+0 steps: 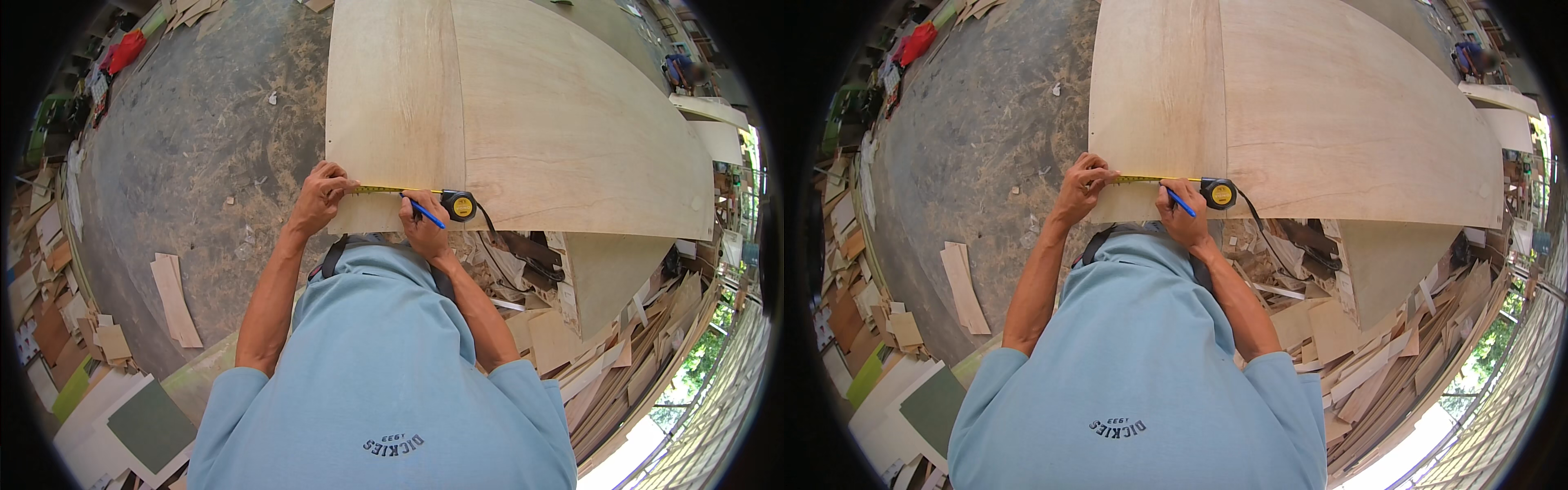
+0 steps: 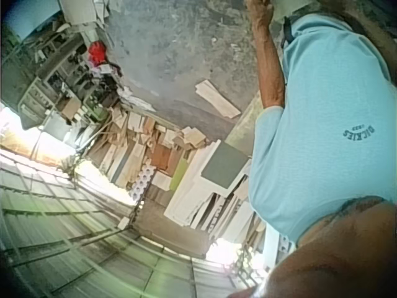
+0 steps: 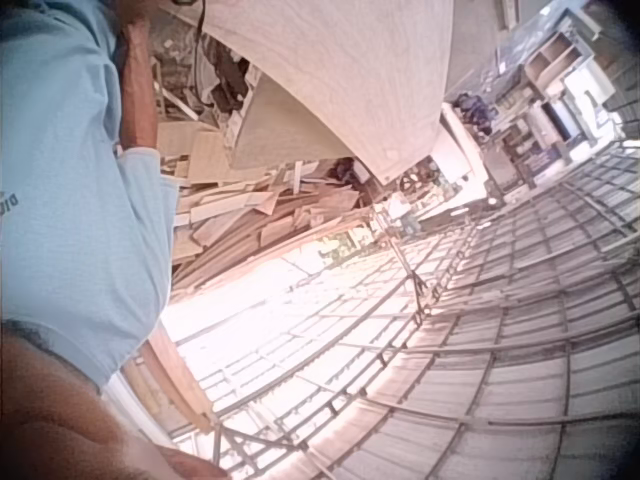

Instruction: The person measures a piece of plywood using a tape measure and marks a spot with a pen, then uses a power drill with a hole saw attachment to drill a hole through the marked location.

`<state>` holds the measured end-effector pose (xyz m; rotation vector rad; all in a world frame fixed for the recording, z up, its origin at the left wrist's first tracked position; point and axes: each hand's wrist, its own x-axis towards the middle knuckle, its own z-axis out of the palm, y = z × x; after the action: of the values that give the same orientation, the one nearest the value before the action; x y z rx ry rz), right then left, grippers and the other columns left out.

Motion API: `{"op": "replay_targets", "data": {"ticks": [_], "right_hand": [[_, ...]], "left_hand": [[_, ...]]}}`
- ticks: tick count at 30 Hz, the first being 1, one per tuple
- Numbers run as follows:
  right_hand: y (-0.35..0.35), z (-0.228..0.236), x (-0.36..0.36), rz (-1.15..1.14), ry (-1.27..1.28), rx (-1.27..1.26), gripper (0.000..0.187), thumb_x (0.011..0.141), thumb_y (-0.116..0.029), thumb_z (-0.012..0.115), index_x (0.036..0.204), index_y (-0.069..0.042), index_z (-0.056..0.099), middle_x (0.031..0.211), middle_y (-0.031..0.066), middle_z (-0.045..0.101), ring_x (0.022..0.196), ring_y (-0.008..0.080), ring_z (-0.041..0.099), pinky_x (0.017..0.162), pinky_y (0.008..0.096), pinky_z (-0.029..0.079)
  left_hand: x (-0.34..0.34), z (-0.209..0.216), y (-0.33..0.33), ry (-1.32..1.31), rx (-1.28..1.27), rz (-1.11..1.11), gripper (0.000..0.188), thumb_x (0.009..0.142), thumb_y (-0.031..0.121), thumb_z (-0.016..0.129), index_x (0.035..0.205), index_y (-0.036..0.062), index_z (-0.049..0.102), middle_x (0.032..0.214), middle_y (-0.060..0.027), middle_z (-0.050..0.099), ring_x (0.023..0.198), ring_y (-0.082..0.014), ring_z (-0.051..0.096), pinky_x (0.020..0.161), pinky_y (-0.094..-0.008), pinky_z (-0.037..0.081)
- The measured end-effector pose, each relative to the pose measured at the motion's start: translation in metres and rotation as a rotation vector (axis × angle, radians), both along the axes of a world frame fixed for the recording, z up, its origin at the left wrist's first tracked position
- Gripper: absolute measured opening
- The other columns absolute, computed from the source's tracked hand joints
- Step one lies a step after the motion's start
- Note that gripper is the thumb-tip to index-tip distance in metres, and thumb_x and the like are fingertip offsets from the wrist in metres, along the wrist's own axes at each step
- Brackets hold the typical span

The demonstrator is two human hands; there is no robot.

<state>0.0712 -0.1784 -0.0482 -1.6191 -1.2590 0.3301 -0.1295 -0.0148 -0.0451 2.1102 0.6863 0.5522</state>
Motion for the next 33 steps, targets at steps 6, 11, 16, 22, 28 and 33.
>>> {"op": "replay_targets", "data": {"ticks": [6, 11, 16, 22, 28, 33], "right_hand": [[0.0002, -0.0012, 0.0002, 0.002, 0.002, 0.012, 0.012, 0.094, -0.002, 0.068, 0.106, -0.001, 0.066, 0.089, 0.0192, 0.068, 0.073, 0.0352, 0.069, 0.065, 0.0407, 0.056], [-0.0003, -0.0005, 0.0001, 0.005, 0.008, -0.008, 0.012, 0.094, -0.002, 0.068, 0.106, 0.000, 0.066, 0.089, 0.0194, 0.068, 0.073, 0.0351, 0.069, 0.065, 0.0404, 0.056], [0.0002, 0.0000, -0.0001, 0.003, 0.007, -0.003, 0.012, 0.094, -0.003, 0.068, 0.105, 0.000, 0.066, 0.088, 0.0196, 0.068, 0.073, 0.0355, 0.069, 0.065, 0.0410, 0.056], [-0.0002, 0.0008, -0.0001, 0.000, 0.012, -0.015, 0.012, 0.094, -0.003, 0.068, 0.105, 0.000, 0.066, 0.089, 0.0202, 0.069, 0.075, 0.0367, 0.070, 0.067, 0.0422, 0.057], [-0.0001, -0.0016, 0.0006, 0.002, -0.002, -0.002, 0.014, 0.094, -0.004, 0.068, 0.107, 0.000, 0.067, 0.090, 0.0206, 0.070, 0.077, 0.0374, 0.070, 0.068, 0.0424, 0.058], [-0.0008, -0.0039, 0.0009, 0.001, -0.012, -0.005, 0.015, 0.094, -0.004, 0.068, 0.108, 0.000, 0.067, 0.091, 0.0208, 0.070, 0.077, 0.0371, 0.070, 0.067, 0.0422, 0.058]], "left_hand": [[-0.0006, -0.0022, -0.0001, 0.001, -0.009, 0.005, 0.046, 0.078, -0.018, 0.072, 0.111, 0.0117, 0.084, 0.095, -0.0076, 0.064, 0.095, -0.0257, 0.059, 0.081, -0.0370, 0.052], [-0.0007, -0.0028, -0.0002, 0.001, -0.018, 0.010, 0.047, 0.078, -0.019, 0.072, 0.111, 0.0116, 0.084, 0.095, -0.0081, 0.065, 0.096, -0.0260, 0.060, 0.081, -0.0369, 0.053], [-0.0003, 0.0003, 0.0003, 0.009, -0.010, 0.000, 0.046, 0.077, -0.018, 0.071, 0.110, 0.0113, 0.083, 0.095, -0.0085, 0.065, 0.096, -0.0262, 0.061, 0.081, -0.0373, 0.053], [-0.0007, 0.0002, 0.0011, 0.016, -0.005, 0.001, 0.046, 0.077, -0.018, 0.070, 0.109, 0.0110, 0.083, 0.095, -0.0087, 0.066, 0.096, -0.0266, 0.062, 0.080, -0.0377, 0.053], [-0.0014, 0.0004, 0.0012, 0.020, -0.018, -0.001, 0.044, 0.078, -0.017, 0.071, 0.109, 0.0112, 0.084, 0.096, -0.0086, 0.066, 0.096, -0.0269, 0.062, 0.080, -0.0384, 0.053], [-0.0007, 0.0020, 0.0009, 0.028, -0.046, 0.003, 0.044, 0.077, -0.016, 0.069, 0.107, 0.0121, 0.084, 0.097, -0.0100, 0.067, 0.097, -0.0288, 0.063, 0.083, -0.0413, 0.054]]}}
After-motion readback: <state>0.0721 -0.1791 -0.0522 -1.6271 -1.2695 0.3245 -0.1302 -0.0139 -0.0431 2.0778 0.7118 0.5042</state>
